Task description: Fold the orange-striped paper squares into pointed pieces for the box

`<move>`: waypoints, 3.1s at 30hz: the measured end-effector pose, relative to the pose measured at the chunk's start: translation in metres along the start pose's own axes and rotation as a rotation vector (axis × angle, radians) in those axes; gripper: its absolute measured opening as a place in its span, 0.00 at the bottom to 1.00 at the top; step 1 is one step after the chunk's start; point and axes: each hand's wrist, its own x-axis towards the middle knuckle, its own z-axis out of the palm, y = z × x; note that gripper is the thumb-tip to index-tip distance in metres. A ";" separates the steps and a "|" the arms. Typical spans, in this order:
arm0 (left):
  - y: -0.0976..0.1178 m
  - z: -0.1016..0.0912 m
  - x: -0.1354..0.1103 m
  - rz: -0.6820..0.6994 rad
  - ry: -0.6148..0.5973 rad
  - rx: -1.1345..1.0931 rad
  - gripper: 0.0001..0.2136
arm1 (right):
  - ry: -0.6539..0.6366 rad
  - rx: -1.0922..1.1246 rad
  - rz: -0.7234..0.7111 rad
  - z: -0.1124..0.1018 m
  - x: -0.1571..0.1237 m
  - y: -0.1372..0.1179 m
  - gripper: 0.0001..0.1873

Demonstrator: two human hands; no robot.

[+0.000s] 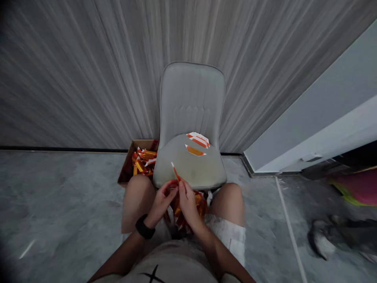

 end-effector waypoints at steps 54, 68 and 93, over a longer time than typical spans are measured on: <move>0.026 -0.011 0.137 0.209 -0.395 0.508 0.16 | -0.181 -0.362 -0.057 -0.049 0.093 0.014 0.23; -0.030 -0.026 0.282 0.147 -0.366 0.413 0.17 | -0.445 -0.480 -0.139 -0.063 0.249 0.058 0.23; -0.050 0.023 0.251 0.242 -0.175 0.317 0.15 | -0.024 -0.452 -0.197 -0.053 0.237 0.062 0.27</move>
